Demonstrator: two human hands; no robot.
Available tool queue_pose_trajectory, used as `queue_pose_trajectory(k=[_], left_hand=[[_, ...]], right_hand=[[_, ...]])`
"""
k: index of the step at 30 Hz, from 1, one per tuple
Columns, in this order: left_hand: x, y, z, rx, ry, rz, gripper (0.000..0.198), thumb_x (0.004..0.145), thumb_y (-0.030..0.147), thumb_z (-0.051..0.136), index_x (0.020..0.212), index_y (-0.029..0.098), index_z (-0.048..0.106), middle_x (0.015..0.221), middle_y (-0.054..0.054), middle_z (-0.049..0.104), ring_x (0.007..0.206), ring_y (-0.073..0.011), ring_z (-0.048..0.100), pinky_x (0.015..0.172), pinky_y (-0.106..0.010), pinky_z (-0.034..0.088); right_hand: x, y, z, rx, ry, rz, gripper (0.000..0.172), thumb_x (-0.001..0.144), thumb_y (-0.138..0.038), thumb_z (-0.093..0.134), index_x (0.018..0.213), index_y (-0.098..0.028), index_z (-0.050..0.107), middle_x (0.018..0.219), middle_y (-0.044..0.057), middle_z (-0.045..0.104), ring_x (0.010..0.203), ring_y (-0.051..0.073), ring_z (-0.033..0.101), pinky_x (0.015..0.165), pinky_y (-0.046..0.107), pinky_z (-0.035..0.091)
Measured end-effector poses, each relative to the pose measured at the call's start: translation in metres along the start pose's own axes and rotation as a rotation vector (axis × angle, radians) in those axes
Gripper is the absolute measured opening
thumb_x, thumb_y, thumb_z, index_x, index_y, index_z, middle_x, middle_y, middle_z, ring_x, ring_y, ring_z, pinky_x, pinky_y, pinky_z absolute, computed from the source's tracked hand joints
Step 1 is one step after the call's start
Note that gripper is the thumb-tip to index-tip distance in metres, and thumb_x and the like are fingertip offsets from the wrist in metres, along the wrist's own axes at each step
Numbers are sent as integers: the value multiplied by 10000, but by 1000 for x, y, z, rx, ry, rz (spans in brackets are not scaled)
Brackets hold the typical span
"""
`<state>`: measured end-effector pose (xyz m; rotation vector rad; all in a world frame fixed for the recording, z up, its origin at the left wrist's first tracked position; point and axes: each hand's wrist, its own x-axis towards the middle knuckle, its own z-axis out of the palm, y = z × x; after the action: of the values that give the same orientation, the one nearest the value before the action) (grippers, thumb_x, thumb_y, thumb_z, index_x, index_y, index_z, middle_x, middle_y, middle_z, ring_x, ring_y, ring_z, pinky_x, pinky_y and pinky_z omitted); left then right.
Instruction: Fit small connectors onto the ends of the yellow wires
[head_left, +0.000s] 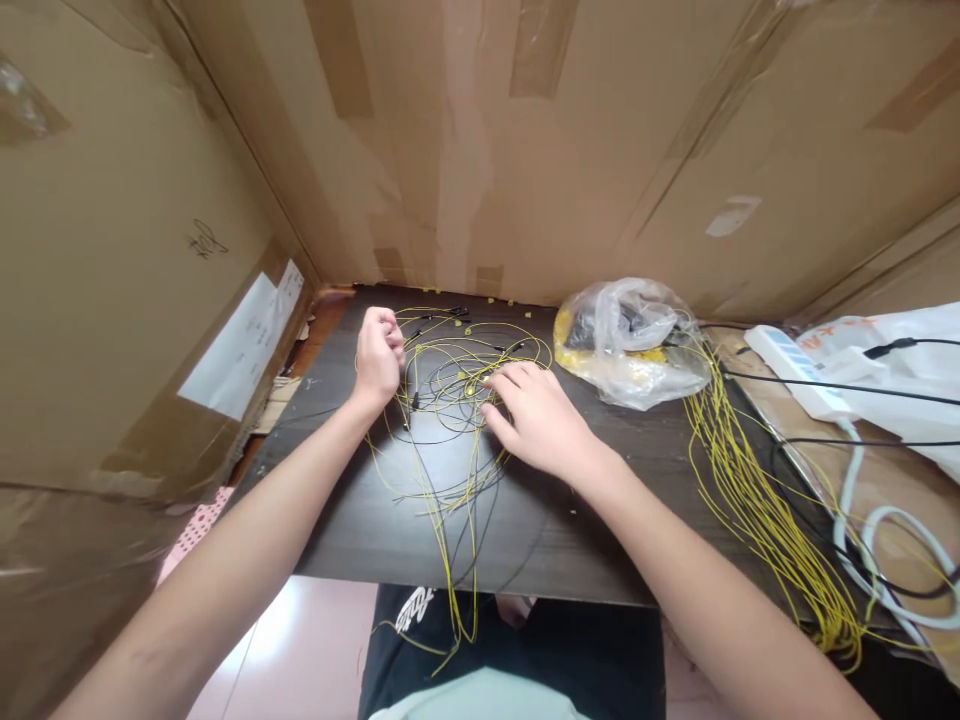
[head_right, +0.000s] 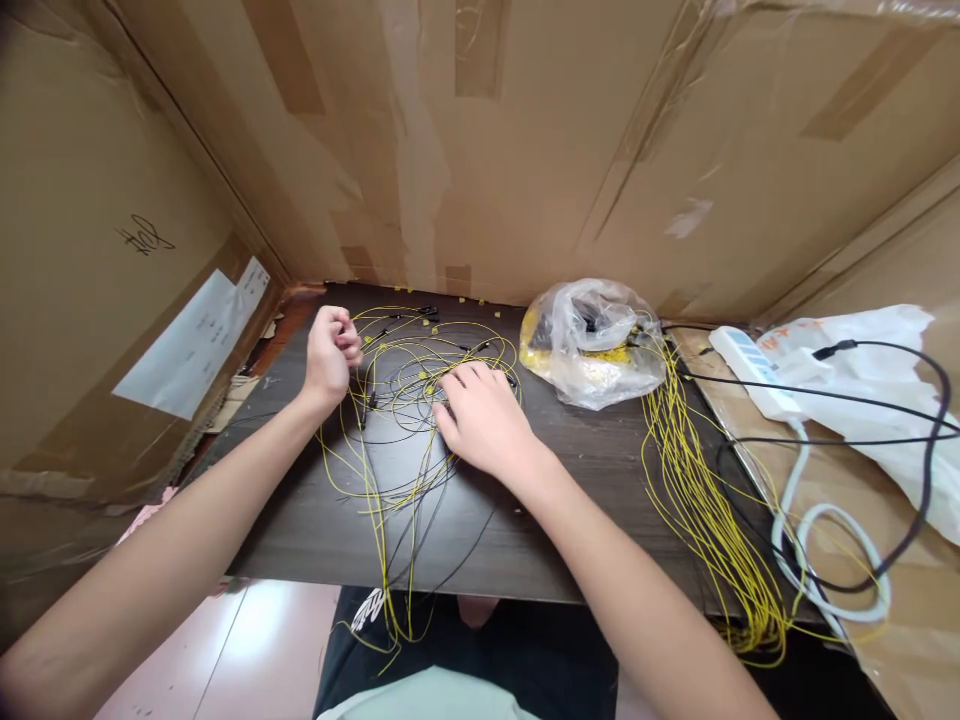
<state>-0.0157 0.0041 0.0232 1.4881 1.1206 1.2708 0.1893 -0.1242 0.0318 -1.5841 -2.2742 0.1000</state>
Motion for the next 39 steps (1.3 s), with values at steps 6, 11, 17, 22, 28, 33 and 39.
queue_pose_trajectory(k=[6,11,17,22,28,33,39], left_hand=[[-16,32,14,-658,-223,-392,84,904,249,467,893,182,518,607,70,235,438,-74,185,386,-184,186],[-39,38,38,-879,-244,-547,212,899,61,489,1055,172,583,686,45,468,475,-37,405,470,-134,392],[-50,30,49,-789,-283,-381,318,908,88,618,1207,199,608,954,-14,695,806,-99,688,898,-288,583],[-15,12,27,-735,56,-307,184,949,50,562,1057,181,632,982,-20,727,807,-80,705,924,-261,576],[33,-9,-27,-766,495,-220,244,967,-8,460,933,194,593,872,6,727,740,-50,717,810,-166,586],[45,-15,-54,-881,599,-220,239,982,8,444,966,184,604,764,4,713,738,-60,736,807,-140,600],[44,-10,-56,-992,598,-309,214,1032,48,425,1034,154,610,721,-1,711,596,-50,697,631,-96,583]], right_hand=[[16,8,21,225,232,-100,317,1013,-317,426,940,-157,690,877,94,671,844,223,561,830,367,431],[0,-14,22,428,143,-101,341,967,-476,580,954,-163,717,761,28,616,761,188,536,780,347,400],[0,-23,22,983,-176,127,269,914,-417,643,791,-180,681,648,-18,569,609,124,467,646,280,390],[2,-3,-1,1638,-264,182,334,895,-485,595,722,-218,493,743,5,560,677,148,522,629,284,421],[3,32,-33,1720,-193,202,376,902,-474,561,678,-255,353,519,-74,299,475,134,377,605,325,422],[-5,71,-62,1343,182,284,322,970,-488,448,723,-282,432,495,-117,34,401,106,63,546,320,304],[-30,106,-75,1452,80,8,446,941,-609,464,639,-282,509,389,-113,125,332,96,107,465,294,287]])
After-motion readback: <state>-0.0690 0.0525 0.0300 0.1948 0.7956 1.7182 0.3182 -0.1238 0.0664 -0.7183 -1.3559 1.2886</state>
